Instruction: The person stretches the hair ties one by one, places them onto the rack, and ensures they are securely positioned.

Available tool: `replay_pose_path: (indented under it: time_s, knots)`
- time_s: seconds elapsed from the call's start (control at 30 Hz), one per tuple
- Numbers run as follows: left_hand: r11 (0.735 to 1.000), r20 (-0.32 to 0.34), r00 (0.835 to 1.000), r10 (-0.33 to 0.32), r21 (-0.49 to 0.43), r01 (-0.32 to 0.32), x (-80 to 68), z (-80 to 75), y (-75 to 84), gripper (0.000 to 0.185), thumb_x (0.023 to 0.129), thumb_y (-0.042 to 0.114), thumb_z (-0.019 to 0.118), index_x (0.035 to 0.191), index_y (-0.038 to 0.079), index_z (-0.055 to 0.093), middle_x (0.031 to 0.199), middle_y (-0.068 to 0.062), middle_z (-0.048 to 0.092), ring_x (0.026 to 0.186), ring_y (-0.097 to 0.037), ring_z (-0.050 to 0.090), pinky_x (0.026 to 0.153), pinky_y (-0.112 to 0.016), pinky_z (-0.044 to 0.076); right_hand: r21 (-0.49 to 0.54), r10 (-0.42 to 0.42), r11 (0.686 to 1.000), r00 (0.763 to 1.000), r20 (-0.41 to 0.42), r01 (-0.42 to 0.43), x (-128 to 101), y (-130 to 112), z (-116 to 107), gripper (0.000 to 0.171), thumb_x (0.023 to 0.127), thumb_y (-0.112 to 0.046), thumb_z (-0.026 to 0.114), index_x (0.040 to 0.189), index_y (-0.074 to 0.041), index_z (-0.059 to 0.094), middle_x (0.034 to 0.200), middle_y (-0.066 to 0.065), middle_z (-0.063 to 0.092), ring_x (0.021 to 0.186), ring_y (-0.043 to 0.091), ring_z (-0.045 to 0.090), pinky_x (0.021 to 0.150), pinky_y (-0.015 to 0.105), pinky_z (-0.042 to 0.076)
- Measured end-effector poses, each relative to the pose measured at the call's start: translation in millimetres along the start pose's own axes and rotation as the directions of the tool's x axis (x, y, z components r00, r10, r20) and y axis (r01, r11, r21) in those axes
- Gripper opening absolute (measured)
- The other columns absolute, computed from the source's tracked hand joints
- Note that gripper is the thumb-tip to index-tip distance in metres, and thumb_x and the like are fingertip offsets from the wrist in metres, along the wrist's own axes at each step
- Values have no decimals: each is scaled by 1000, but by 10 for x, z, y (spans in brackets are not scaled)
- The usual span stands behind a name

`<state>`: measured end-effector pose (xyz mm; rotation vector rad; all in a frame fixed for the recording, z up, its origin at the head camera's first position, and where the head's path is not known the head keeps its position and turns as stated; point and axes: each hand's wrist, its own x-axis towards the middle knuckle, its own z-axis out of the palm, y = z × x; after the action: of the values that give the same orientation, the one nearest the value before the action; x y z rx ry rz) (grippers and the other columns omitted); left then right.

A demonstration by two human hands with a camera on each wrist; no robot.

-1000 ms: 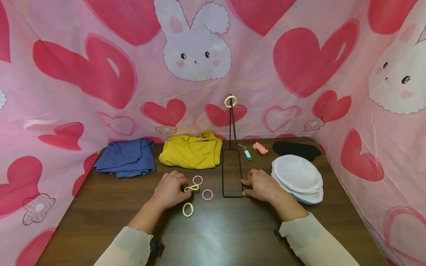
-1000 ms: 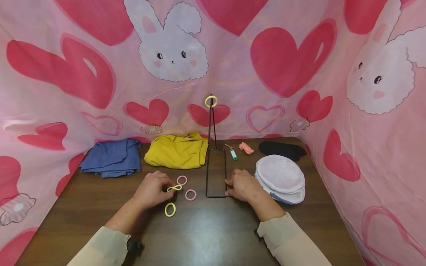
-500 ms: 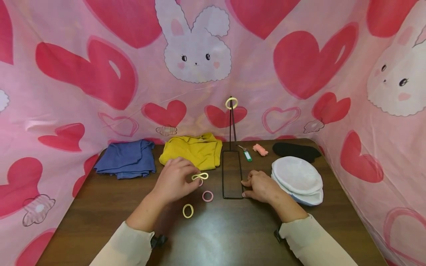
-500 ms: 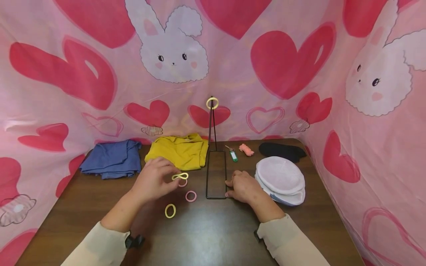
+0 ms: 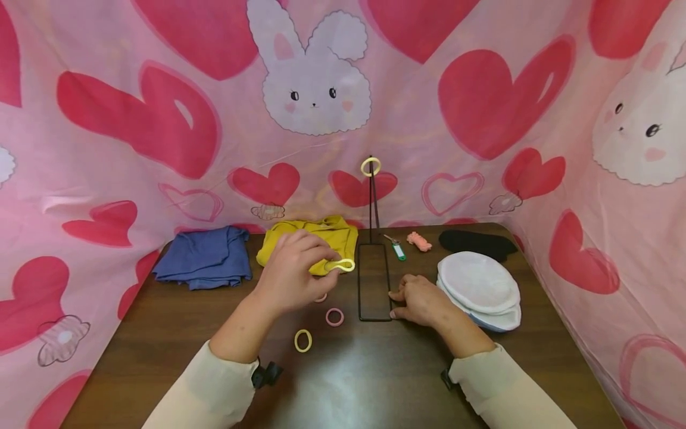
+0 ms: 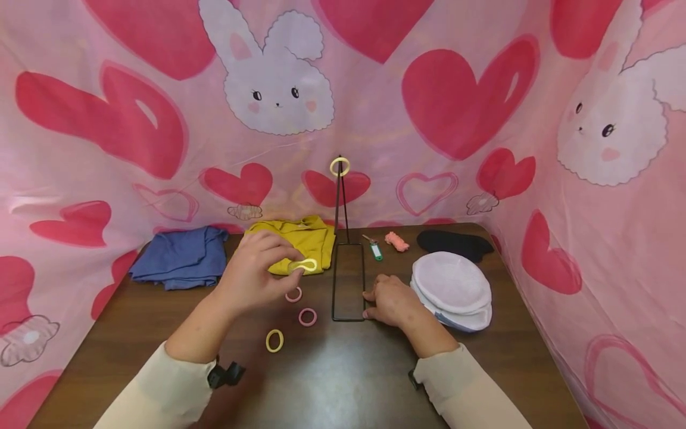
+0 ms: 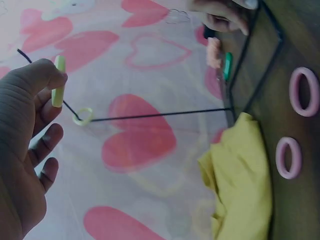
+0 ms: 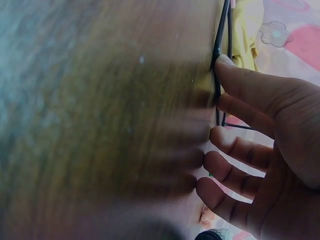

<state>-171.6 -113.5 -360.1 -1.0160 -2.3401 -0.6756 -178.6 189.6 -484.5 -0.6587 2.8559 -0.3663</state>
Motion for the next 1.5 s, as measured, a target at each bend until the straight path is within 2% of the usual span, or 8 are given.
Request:
replay_pose_path:
  time_s: [0.33, 0.67, 0.9, 1.13, 1.33, 1.5]
  knots:
    - [992, -112, 987, 115, -32, -119, 316, -146, 207, 19, 84, 28, 80, 99, 16, 82, 98, 1, 75, 100, -21, 64, 90, -44, 45, 2, -13, 1000, 1000, -3, 13, 3, 3, -3, 52, 83, -42, 86, 127, -16, 75, 118, 9, 62, 106, 33, 60, 91, 46, 53]
    - [981, -207, 962, 176, -40, -188, 552, -179, 351, 21, 83, 26, 81, 100, 14, 82, 98, 0, 75, 98, -22, 65, 87, -43, 46, 18, 1, 1000, 1000, -19, -1, 8, 9, -14, 52, 81, -42, 88, 125, -17, 77, 115, 6, 63, 104, 31, 61, 90, 45, 54]
    - [982, -220, 959, 179, -16, -187, 634, -159, 346, 20, 83, 24, 81, 100, 14, 82, 99, -1, 76, 96, -22, 64, 86, -43, 46, 21, 0, 1000, 1000, -18, 0, 5, 14, -10, 51, 82, -42, 88, 125, -17, 77, 116, 6, 62, 104, 32, 61, 89, 45, 54]
    - [987, -201, 966, 162, 26, -160, 684, -118, 265, 18, 84, 23, 79, 99, 13, 82, 96, -1, 75, 95, -22, 63, 86, -44, 46, 15, -7, 1000, 1000, -21, 7, 4, 15, 2, 51, 81, -42, 88, 125, -18, 77, 115, 5, 62, 103, 31, 61, 89, 44, 53]
    - [982, -175, 971, 162, 130, -140, 783, -52, 185, 19, 85, 24, 77, 100, 13, 82, 96, -1, 75, 95, -23, 64, 83, -43, 47, 12, -5, 1000, 1000, -21, 5, 0, 11, -5, 51, 81, -42, 87, 125, -17, 77, 116, 6, 62, 105, 33, 61, 90, 45, 53]
    - [977, -147, 981, 127, 190, -98, 898, 34, 57, 20, 86, 25, 78, 101, 13, 82, 97, -2, 75, 95, -24, 64, 85, -43, 48, 18, 4, 1000, 1000, -18, -4, 3, -1, -3, 51, 82, -42, 87, 126, -18, 76, 117, 6, 62, 106, 33, 61, 91, 45, 53]
